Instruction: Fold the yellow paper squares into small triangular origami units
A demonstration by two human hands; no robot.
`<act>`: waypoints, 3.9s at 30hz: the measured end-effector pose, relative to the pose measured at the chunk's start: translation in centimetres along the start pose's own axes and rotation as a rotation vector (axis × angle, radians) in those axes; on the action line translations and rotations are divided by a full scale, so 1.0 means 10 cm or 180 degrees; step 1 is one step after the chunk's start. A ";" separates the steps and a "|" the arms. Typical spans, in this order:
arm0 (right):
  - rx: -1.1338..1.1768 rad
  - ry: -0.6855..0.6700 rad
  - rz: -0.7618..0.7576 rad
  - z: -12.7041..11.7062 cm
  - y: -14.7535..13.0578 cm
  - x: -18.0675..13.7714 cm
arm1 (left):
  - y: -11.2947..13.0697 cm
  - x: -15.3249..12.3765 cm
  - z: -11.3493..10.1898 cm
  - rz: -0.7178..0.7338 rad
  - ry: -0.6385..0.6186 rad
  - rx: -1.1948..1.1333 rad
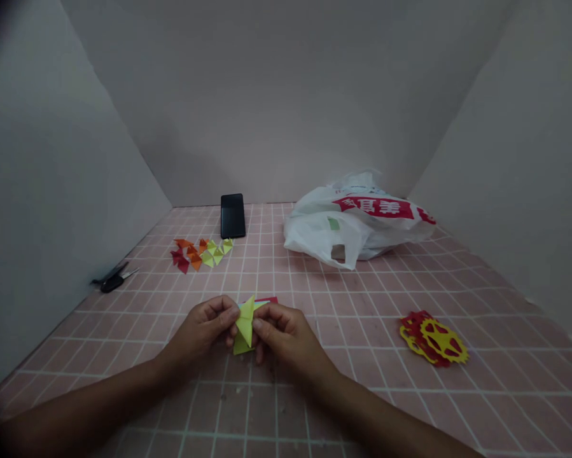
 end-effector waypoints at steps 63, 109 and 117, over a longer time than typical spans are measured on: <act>-0.0598 0.0351 -0.0092 0.05 -0.05 -0.08 | 0.15 -0.13 0.07 0.0582 0.0072 0.1098; -0.3909 0.0915 -0.2690 0.23 -0.22 -0.42 | 0.30 -0.47 0.30 0.3138 0.0434 0.3489; -0.3653 0.1039 -0.2375 0.20 -0.24 -0.39 | 0.29 -0.49 0.33 0.3121 0.0462 0.4028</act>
Point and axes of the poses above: each hand's wrist, its own x-axis towards the middle knuckle, its own z-axis out of the palm, y = z × x, the point moved 5 cm from there along x, towards the middle knuckle, and after that the axes turned 3 degrees about x, right-handed, at the moved point
